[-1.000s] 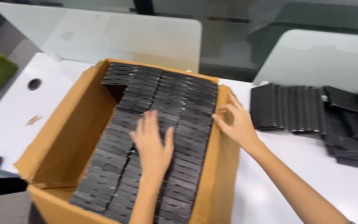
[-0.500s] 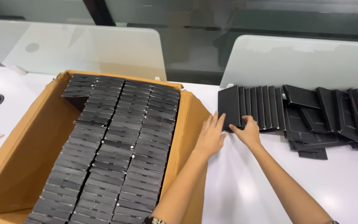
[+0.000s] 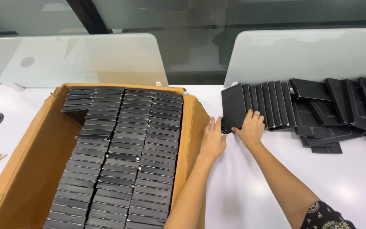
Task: The person picks up black rectangular boxes from a pile in a large cardboard box and places them on a desk, then opens and closes one box to check its contents before returning it to the cardboard box.
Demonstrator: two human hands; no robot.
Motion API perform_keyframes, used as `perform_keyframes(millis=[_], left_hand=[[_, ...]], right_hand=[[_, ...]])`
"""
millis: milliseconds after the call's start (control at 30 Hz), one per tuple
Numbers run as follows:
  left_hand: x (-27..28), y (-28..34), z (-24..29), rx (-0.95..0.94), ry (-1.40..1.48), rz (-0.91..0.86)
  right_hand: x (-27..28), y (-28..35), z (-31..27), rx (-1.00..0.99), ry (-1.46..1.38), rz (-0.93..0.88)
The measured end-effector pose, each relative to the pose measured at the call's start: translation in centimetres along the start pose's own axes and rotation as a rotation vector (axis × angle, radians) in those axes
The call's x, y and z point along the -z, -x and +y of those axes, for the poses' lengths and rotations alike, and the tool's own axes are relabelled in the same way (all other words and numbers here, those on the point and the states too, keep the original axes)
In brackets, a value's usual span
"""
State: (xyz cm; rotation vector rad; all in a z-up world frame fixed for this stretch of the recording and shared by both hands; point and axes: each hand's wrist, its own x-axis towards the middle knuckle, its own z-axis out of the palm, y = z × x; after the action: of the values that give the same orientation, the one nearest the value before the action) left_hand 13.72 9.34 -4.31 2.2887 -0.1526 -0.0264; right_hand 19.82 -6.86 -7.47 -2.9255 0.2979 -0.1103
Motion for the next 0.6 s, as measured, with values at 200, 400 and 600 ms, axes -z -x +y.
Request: perform_keyframes(millis=[200, 400, 600], left_hand=[[0.2, 0.1, 0.4, 0.046, 0.017, -0.016], [0.1, 0.2, 0.1, 0.010, 0.003, -0.015], [0.1, 0.4, 0.1, 0.048, 0.001, -0.051]], right_hand=[[-1.2, -1.2, 0.7, -0.058, -0.018, -0.040], [-1.6, -2.0, 1.8, -0.157, -0.242, 0.016], [-1.5, -2.7, 4.7, -0.143, -0.517, 0.181]])
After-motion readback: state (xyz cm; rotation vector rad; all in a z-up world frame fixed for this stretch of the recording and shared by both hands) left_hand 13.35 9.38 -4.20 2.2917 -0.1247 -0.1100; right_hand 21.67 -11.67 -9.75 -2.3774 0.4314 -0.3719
